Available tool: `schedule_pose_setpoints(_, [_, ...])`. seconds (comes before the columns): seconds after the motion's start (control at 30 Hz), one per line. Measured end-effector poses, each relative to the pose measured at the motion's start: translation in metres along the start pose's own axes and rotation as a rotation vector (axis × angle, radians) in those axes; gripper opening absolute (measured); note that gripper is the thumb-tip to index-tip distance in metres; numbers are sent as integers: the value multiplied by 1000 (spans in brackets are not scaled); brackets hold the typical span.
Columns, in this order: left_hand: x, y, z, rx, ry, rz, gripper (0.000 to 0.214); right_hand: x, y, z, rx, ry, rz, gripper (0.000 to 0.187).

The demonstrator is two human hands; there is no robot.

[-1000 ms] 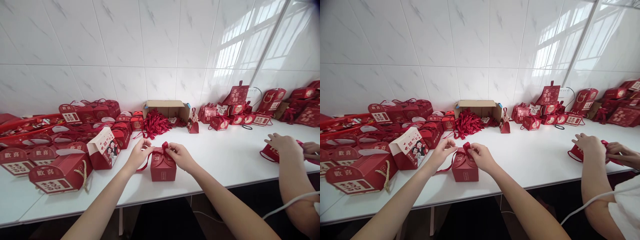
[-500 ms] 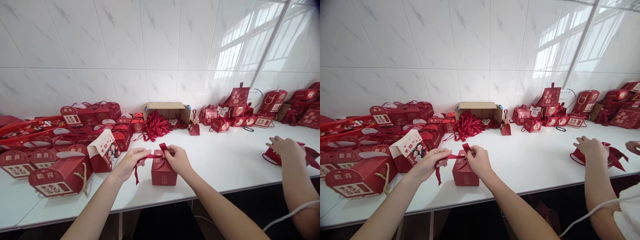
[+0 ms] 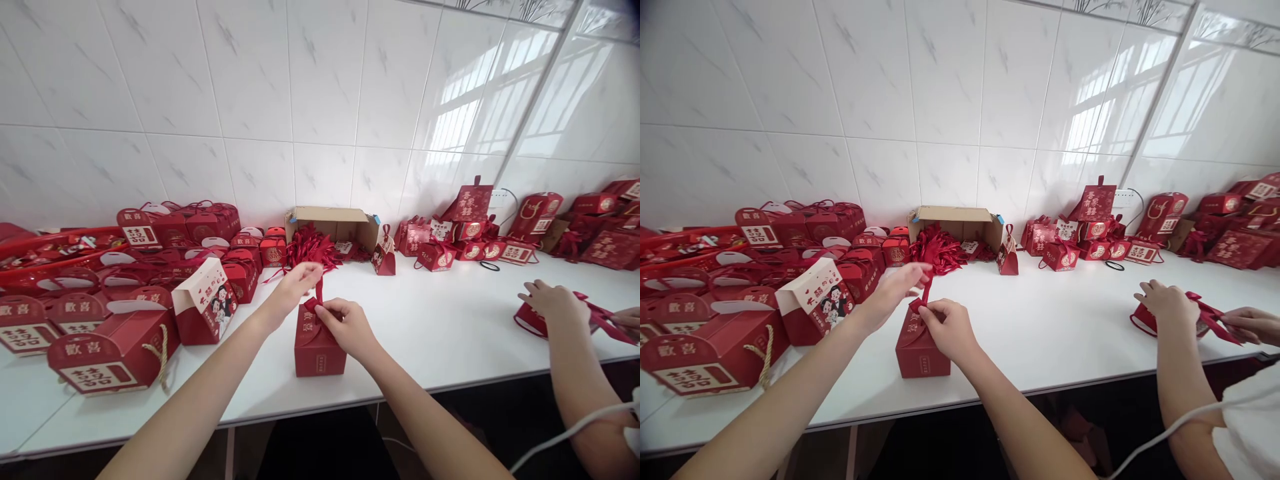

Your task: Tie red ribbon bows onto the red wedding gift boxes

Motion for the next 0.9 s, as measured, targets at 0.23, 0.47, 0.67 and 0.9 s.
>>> schedule_pose_setpoints(0.23, [6, 44, -42, 78, -8, 78, 25, -2, 7, 3, -18, -129, 108, 15])
schedule_pose_setpoints(0.47, [-4, 51, -34, -85, -155, 93, 13, -5, 9, 3, 77, -15, 139, 10])
schedule_pose_setpoints(0.67, [-7, 52, -37, -94, -220, 259, 4, -1, 10, 0, 99, 131, 135, 18])
schedule_pose_setpoints(0.9, [-8, 53, -43, -53, -127, 271, 8, 3, 14, 1, 99, 233, 107, 17])
Point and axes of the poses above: each hand's wrist, its own y-axis away from the middle knuckle, its own x-axis out of the back of the hand, z = x × y, the point moved 5 cm from there along -y, towards the middle knuckle, and after that the axes turned 4 degrees about -y, right-handed, at the moved point
